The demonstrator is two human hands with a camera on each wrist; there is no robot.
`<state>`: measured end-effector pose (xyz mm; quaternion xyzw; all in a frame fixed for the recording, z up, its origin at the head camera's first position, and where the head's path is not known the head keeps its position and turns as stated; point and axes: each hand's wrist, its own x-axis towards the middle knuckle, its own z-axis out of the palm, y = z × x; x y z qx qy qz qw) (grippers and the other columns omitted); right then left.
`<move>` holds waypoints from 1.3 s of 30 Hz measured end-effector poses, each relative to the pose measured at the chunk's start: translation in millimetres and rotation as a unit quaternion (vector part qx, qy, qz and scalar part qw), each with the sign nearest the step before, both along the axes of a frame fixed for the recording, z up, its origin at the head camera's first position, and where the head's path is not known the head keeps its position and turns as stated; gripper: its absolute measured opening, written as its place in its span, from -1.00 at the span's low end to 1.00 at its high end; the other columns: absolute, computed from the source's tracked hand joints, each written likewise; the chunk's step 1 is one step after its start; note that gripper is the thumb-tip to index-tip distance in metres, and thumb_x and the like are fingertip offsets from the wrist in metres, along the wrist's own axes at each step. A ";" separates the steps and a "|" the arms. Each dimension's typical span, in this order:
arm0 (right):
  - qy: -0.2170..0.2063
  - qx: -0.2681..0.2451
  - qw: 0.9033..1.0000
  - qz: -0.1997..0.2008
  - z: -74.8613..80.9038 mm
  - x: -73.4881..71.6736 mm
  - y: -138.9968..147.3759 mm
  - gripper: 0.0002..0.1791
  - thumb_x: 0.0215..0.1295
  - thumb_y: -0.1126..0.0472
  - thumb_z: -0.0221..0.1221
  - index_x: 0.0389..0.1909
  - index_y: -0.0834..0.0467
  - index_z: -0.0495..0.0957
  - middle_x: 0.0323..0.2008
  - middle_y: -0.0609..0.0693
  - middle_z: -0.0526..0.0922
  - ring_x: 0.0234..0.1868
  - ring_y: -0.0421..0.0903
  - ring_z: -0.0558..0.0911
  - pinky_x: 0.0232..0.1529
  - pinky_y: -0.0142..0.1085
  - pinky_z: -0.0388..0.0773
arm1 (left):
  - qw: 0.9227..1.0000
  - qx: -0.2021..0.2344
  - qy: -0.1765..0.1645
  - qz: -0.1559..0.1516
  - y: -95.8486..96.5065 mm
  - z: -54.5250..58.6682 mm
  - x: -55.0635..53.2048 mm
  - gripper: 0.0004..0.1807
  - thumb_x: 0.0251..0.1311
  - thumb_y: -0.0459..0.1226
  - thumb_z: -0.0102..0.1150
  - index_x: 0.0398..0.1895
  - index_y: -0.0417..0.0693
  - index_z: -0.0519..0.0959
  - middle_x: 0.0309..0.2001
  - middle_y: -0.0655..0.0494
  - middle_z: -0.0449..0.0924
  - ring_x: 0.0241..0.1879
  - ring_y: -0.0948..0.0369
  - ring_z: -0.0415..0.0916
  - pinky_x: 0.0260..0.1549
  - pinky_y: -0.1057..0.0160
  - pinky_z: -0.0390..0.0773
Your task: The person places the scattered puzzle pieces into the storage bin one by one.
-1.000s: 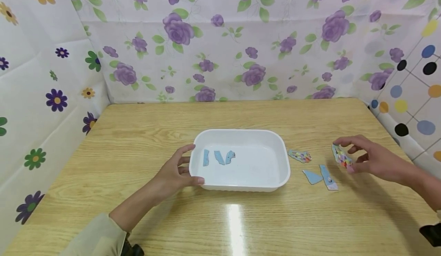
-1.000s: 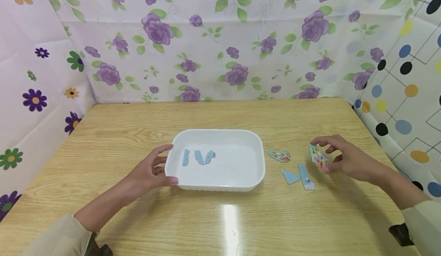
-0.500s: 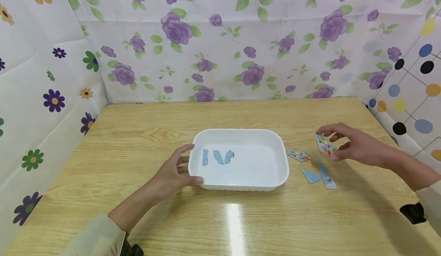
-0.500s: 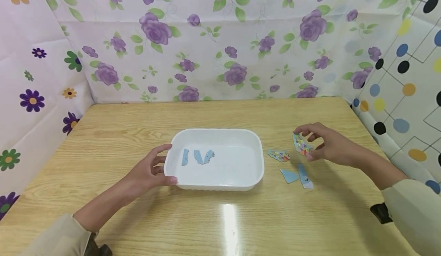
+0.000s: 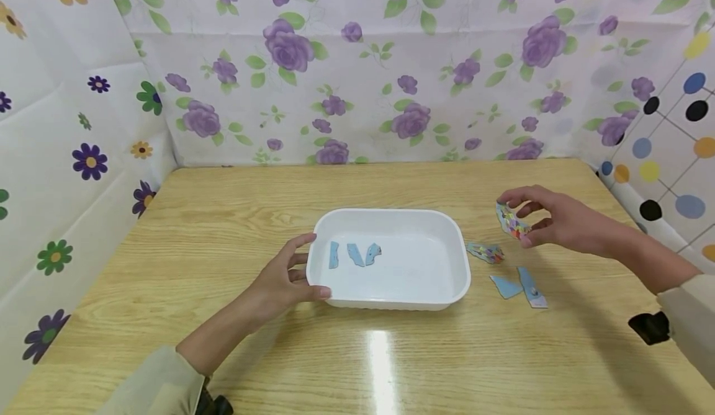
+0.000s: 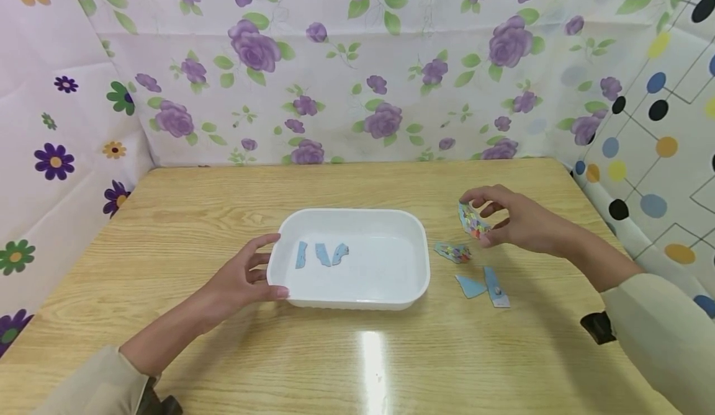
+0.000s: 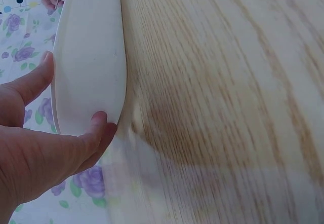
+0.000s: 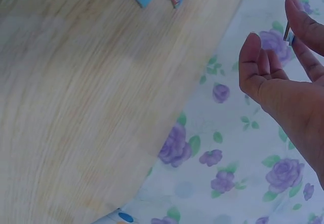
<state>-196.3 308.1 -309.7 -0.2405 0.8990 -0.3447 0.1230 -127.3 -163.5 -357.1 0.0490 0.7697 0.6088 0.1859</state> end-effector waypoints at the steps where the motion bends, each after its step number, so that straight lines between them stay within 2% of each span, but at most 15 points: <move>1: -0.002 -0.001 1.000 -0.003 1.4 -1.0 -2.6 -0.27 0.20 0.25 0.31 0.37 -0.02 0.24 0.30 -0.02 0.26 0.14 -0.05 0.38 -0.04 -0.26 0.55 | 1.000 -0.001 0.000 0.000 0.0 -0.1 0.0 0.11 -0.09 -0.31 0.51 0.48 0.12 -0.02 0.32 -0.22 0.23 0.15 -0.12 0.44 -0.01 0.10 0.56; 4: -0.012 -0.006 1.000 -0.011 5.1 -5.0 -11.5 -0.28 0.20 0.27 0.31 0.36 -0.03 0.26 0.30 -0.03 0.24 0.18 0.03 0.36 0.00 -0.18 0.53 | 1.000 -0.004 0.000 0.002 0.4 -0.5 -0.1 0.12 -0.10 -0.31 0.52 0.48 0.13 -0.01 0.32 -0.21 0.24 0.14 -0.10 0.45 -0.02 0.10 0.56; 7: -0.022 -0.013 1.000 -0.014 8.0 -9.2 -20.6 -0.29 0.20 0.25 0.31 0.36 -0.07 0.26 0.31 -0.09 0.24 0.21 0.01 0.35 0.04 -0.12 0.50 | 1.000 -0.006 0.001 0.002 0.3 -0.8 0.0 0.12 -0.10 -0.31 0.52 0.48 0.12 -0.01 0.32 -0.21 0.24 0.14 -0.10 0.45 -0.02 0.10 0.56; 14: -0.046 -0.033 0.998 0.025 13.2 -17.1 -39.7 -0.29 0.24 0.24 0.29 0.38 -0.01 0.21 0.34 0.01 0.21 0.25 0.08 0.31 0.11 0.01 0.43 | 1.000 0.001 0.000 -0.002 0.0 -1.9 -0.9 0.12 -0.10 -0.31 0.52 0.48 0.12 -0.02 0.32 -0.21 0.24 0.14 -0.11 0.45 -0.01 0.09 0.56; 21: -0.061 -0.054 0.996 0.034 10.6 -20.6 -58.3 -0.29 0.24 0.28 0.28 0.37 0.06 0.20 0.35 0.07 0.20 0.26 0.14 0.31 0.14 0.10 0.41 | 1.000 -0.003 0.003 -0.001 0.6 -1.7 -1.1 0.12 -0.10 -0.31 0.52 0.48 0.13 -0.01 0.32 -0.20 0.25 0.14 -0.10 0.46 -0.02 0.10 0.57; 27: -0.062 -0.062 0.996 0.030 8.1 -19.4 -68.0 -0.30 0.23 0.36 0.26 0.36 0.09 0.21 0.34 0.11 0.20 0.24 0.16 0.32 0.13 0.11 0.42 | 1.000 -0.002 0.003 -0.003 0.3 -0.6 -0.8 0.11 -0.09 -0.31 0.51 0.48 0.13 -0.02 0.32 -0.21 0.24 0.14 -0.11 0.46 -0.02 0.10 0.56; 39: -0.059 -0.074 0.995 0.033 7.5 -22.0 -97.5 -0.29 0.17 0.42 0.29 0.32 0.09 0.26 0.27 0.09 0.28 0.20 0.13 0.37 0.08 -0.01 0.50 | 1.000 0.003 -0.001 -0.001 0.7 0.6 -0.3 0.12 -0.10 -0.31 0.52 0.48 0.11 -0.02 0.32 -0.21 0.24 0.14 -0.11 0.45 -0.02 0.09 0.56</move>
